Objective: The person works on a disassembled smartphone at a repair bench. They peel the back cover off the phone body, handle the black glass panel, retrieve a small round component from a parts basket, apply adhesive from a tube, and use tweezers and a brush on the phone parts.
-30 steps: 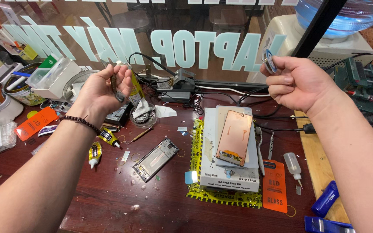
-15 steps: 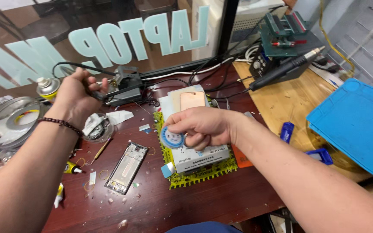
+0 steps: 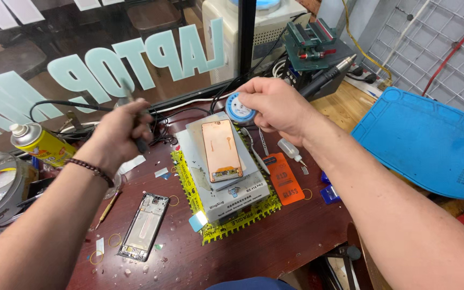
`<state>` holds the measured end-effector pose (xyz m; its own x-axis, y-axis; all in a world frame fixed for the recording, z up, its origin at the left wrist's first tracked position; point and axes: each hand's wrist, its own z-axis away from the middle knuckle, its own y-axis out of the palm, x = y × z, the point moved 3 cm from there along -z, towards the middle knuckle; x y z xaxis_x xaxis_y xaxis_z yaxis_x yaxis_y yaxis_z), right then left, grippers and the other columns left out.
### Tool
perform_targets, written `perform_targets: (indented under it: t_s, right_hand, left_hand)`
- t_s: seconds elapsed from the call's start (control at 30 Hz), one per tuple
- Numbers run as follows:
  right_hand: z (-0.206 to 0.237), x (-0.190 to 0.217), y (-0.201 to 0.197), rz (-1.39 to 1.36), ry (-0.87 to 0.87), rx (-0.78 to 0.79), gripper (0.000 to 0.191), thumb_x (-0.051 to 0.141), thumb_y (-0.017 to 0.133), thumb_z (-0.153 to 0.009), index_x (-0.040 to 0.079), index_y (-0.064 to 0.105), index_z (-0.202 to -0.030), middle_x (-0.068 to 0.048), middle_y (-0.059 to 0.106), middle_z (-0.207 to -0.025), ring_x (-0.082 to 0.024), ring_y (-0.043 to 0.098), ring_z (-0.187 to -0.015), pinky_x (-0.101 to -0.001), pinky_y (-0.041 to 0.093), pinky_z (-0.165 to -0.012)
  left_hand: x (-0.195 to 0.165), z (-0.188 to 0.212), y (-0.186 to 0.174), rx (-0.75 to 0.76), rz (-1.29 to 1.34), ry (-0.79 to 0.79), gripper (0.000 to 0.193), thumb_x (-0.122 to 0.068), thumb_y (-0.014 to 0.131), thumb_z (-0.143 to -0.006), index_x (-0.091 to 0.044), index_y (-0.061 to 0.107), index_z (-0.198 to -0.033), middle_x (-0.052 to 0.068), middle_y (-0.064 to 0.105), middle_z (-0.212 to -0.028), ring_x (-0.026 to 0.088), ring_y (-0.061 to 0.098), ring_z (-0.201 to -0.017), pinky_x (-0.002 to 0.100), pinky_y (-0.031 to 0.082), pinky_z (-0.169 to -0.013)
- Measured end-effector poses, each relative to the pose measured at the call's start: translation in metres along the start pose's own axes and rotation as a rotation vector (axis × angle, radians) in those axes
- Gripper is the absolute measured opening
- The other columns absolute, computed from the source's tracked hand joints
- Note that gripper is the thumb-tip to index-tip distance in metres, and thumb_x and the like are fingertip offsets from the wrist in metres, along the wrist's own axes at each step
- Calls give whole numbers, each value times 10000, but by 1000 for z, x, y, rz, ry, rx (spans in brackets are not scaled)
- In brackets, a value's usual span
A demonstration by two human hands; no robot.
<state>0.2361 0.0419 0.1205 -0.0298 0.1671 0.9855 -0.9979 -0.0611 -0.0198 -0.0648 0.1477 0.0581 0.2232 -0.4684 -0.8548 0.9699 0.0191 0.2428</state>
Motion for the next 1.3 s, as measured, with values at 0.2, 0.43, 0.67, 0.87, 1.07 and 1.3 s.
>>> perform_targets:
  t_s: [0.2,0.43,0.67,0.87,1.07,1.3]
  right_hand:
    - [-6,6,20,232,75,3,154,147,635,-933,49,699,-1035,-4,564,-724,-48,410,-485,-242,262,-397]
    - [107,51,-110,429,163,-421,235,185,664,-922,116,700,-1144,43,615,-846,-55,394,-570,-240,293,-448]
    - [270,32,-294,336,-49,-1045,282,220,658,-959,88,681,-1207,-29,656,-915,-140,515,-660,-310,391,-513]
    - [403,-89,-443,407,173,-1395,328,250,653,-991,64,664,-1261,-91,692,-974,-214,619,-738,-371,476,-570]
    - [436,-226,-482,394,461,-1327,379,261,661,-992,24,667,-1287,-160,727,-1027,-301,718,-829,-448,557,-652]
    - [402,-229,-459,1347,783,-944,501,262,770,-797,279,738,-1297,-155,701,-1249,-373,664,-1137,-493,542,-930]
  left_hand:
    - [25,32,62,416,-106,-137,173,-268,579,-1005,-105,606,-1058,36,686,-858,36,266,-393,217,321,-416]
    - [28,35,121,613,-122,-162,190,-302,550,-1016,-118,597,-1030,55,699,-868,43,255,-379,230,330,-413]
    - [56,25,192,283,-134,27,177,-241,612,-986,-75,563,-1025,91,663,-786,122,426,-453,322,369,-446]
    - [95,51,264,451,-224,-106,222,-237,604,-976,-59,589,-1107,88,664,-806,112,381,-452,328,370,-441]
    - [172,120,328,804,-555,-381,360,-332,609,-965,-61,636,-1200,79,660,-850,93,312,-401,296,324,-400]
    - [223,159,363,898,-575,-517,316,-316,570,-991,-84,593,-1205,100,666,-851,72,274,-398,271,301,-412]
